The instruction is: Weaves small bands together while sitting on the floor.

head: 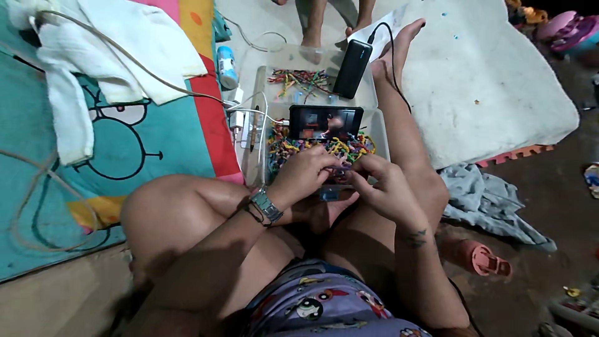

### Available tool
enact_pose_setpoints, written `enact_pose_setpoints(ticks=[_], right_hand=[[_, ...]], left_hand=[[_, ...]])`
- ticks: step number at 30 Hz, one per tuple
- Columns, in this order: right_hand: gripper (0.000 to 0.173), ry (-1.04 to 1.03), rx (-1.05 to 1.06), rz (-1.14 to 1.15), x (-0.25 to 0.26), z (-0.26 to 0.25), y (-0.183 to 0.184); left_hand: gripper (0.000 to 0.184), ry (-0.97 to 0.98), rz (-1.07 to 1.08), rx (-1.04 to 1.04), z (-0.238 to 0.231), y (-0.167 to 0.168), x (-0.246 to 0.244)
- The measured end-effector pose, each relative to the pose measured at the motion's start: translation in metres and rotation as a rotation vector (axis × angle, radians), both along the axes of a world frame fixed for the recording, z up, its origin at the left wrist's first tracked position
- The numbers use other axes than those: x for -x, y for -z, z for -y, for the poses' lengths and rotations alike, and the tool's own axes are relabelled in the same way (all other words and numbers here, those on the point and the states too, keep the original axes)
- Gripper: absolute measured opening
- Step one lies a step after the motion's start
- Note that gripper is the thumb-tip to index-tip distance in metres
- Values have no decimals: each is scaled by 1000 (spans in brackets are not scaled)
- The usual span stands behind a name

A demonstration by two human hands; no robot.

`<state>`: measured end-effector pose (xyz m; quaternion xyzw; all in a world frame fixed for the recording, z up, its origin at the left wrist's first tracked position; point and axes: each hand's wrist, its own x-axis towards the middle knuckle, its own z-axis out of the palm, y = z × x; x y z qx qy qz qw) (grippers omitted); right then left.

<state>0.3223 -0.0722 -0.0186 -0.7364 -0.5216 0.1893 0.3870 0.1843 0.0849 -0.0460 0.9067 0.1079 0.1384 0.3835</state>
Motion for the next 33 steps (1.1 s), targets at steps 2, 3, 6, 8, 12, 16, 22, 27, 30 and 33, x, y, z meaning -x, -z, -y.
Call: enact_pose_setpoints(ticks=[2, 3, 6, 8, 12, 16, 22, 27, 30, 33], right_hand=[[18, 1, -51, 5, -2, -1, 5], [16, 3, -70, 3, -4, -2, 9], [20, -33, -77, -83, -3, -7, 20], [25, -4, -66, -155, 5, -13, 29], [12, 87, -16, -33, 5, -17, 40], [11, 84, 145, 88, -5, -14, 36], [29, 70, -189, 11, 12, -15, 22], [17, -10, -356, 118, 24, -24, 27], [14, 18, -363, 117, 17, -21, 32], [15, 109, -361, 41, 7, -16, 34]], left_hand=[[18, -21, -4, -7, 0, 2, 2], [17, -39, -2, 3, 0, 3, 3], [15, -95, 25, 15, 0, 7, 3], [15, -98, 12, 21, 0, 8, 3], [9, -175, 67, 40, -2, 5, 6], [12, -291, 195, 127, -8, -12, 15], [10, -289, 383, 66, -2, -16, 17], [8, -72, 402, 136, 8, -12, 16], [14, -68, 416, 215, 2, -14, 18], [17, -176, 402, 291, -7, -24, 25]])
